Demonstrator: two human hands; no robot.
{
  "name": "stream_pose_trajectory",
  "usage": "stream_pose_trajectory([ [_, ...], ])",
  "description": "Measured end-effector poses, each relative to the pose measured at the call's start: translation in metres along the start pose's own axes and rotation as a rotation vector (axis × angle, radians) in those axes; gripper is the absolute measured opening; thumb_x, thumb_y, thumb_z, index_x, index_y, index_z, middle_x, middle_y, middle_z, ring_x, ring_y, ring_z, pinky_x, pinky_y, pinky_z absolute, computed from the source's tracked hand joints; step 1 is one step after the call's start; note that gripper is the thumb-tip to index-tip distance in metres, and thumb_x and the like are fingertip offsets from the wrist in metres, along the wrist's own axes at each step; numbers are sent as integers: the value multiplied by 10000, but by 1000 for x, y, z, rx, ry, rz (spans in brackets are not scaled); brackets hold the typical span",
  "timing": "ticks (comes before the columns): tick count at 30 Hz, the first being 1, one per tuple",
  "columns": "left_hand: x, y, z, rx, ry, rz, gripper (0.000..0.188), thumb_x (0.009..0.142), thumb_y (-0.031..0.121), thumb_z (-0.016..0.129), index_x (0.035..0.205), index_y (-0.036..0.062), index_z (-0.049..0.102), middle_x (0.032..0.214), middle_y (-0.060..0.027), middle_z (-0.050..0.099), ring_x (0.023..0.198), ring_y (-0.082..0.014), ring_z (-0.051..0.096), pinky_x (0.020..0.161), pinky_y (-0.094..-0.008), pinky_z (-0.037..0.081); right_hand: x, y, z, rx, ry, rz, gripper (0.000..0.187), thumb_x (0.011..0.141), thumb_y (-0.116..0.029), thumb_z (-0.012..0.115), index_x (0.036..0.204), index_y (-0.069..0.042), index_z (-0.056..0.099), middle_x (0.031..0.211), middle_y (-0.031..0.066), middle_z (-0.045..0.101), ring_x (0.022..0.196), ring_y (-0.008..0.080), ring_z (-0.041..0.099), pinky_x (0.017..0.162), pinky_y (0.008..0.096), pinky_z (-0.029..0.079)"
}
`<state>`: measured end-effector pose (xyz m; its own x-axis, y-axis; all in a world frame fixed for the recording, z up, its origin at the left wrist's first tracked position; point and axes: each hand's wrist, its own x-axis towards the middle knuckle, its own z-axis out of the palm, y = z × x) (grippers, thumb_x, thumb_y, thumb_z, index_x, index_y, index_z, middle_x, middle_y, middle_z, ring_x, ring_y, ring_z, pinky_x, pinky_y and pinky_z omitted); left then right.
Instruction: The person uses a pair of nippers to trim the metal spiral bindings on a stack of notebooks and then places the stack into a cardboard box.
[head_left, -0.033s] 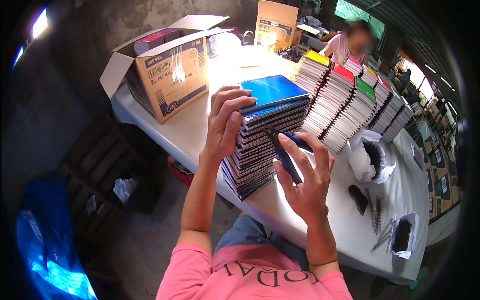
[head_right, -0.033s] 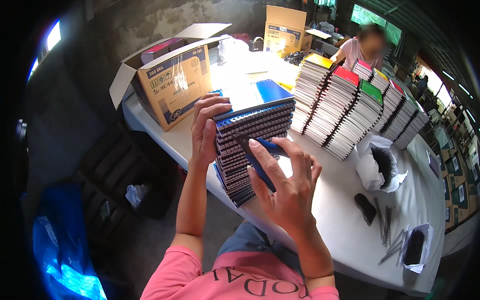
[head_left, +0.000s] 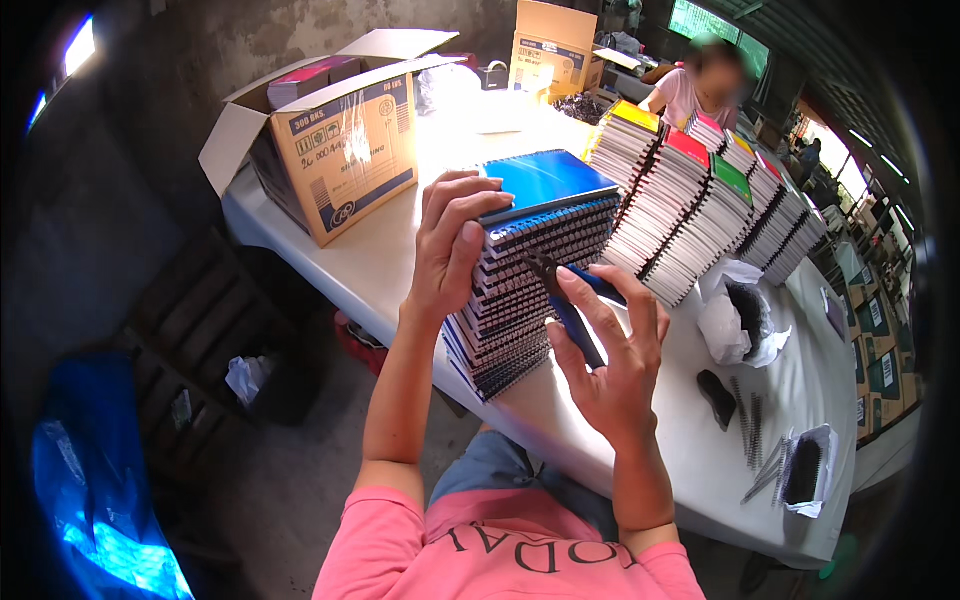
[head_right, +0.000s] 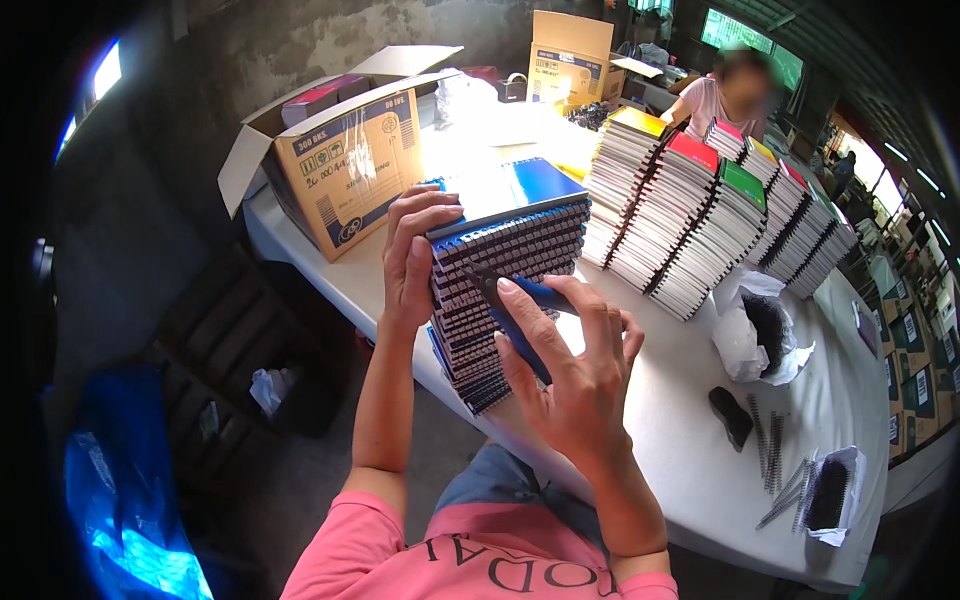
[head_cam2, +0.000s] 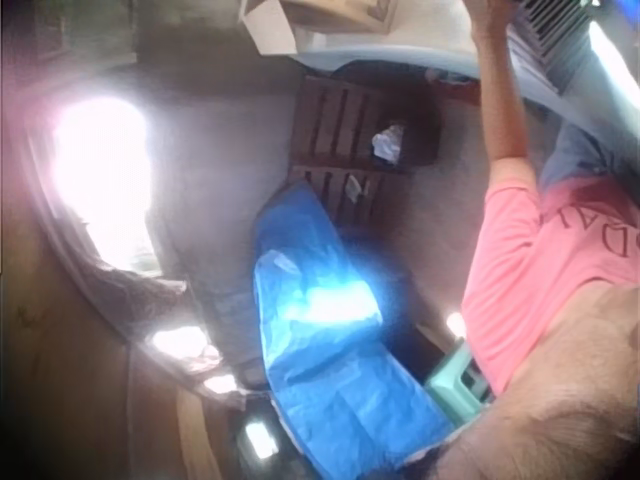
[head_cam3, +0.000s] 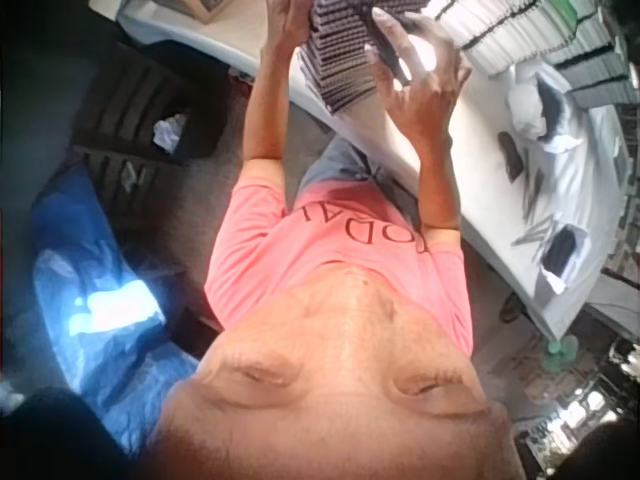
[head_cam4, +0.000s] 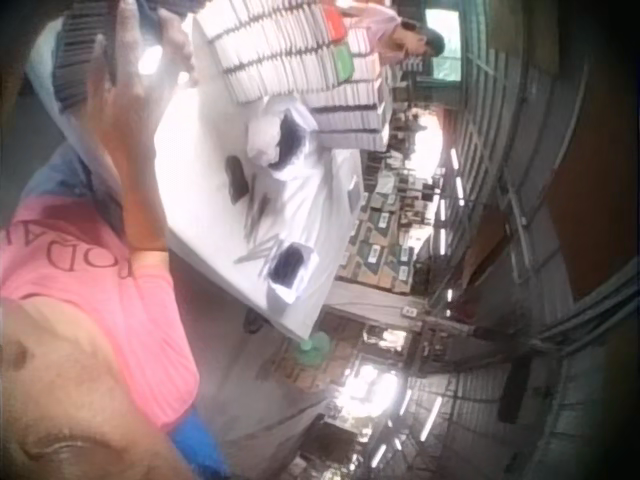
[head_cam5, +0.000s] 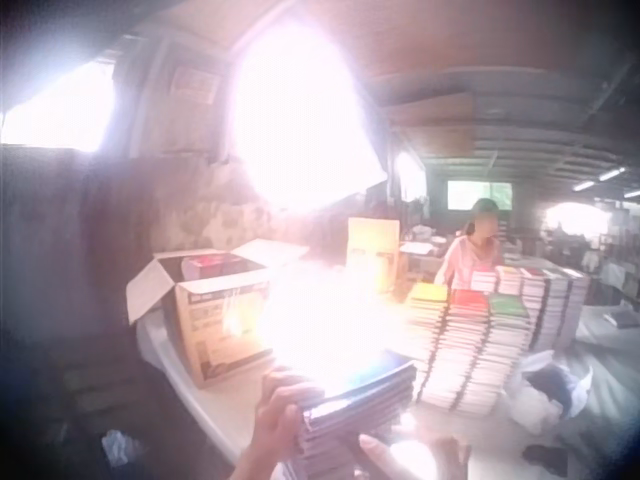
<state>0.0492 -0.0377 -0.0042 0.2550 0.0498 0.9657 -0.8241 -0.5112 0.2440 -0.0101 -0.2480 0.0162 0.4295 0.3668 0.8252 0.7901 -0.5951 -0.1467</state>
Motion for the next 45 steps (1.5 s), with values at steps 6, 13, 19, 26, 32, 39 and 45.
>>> stream_pose_trajectory([
  [6,1,-5,-1,-15,37,-41,338,965,254,375,1039,47,631,1103,-128,601,1123,-303,477,983,-407,362,7,-9,11,-20,-25,-20,412,805,-254,679,1209,-205,617,1140,79,533,988,210,525,858,392,318],
  [13,2,-4,-1,-32,35,-57,326,964,245,383,1043,48,631,1108,-122,596,1120,-302,474,980,-402,363,11,-13,22,1,-20,-3,433,802,-237,680,1227,-197,603,1079,88,536,932,229,544,782,380,388],
  [19,1,-4,0,-23,36,-48,318,961,233,388,1045,50,633,1099,-124,602,1119,-305,474,981,-403,360,11,-13,22,312,-67,103,370,853,-177,632,1216,-116,594,922,114,589,732,230,594,612,316,470],
  [26,-1,-3,1,-29,23,-21,319,960,229,384,1044,50,634,1099,-124,606,1123,-309,473,987,-412,354,21,-6,-9,1192,-440,685,366,912,-183,561,1245,-39,514,911,124,618,709,199,620,629,291,480],
  [32,0,-2,1,-35,32,-45,331,963,237,375,1041,43,632,1094,-130,604,1129,-313,471,990,-416,351,1,-14,5,13,-55,45,436,838,-265,631,1251,-146,553,1099,111,527,964,260,536,850,432,366],
  [39,1,-4,-1,-13,42,-65,356,973,258,361,1036,26,624,1084,-147,591,1130,-311,476,992,-420,357,6,-18,17,11,-77,35,445,829,-265,641,1249,-144,557,1050,105,545,887,246,558,778,402,406],
  [45,1,-5,1,-17,45,-41,375,979,265,343,1032,19,621,1073,-154,586,1119,-315,479,986,-419,362,3,-13,27,387,-100,89,408,875,-230,603,1239,-65,521,944,140,579,700,263,605,605,320,501],
])
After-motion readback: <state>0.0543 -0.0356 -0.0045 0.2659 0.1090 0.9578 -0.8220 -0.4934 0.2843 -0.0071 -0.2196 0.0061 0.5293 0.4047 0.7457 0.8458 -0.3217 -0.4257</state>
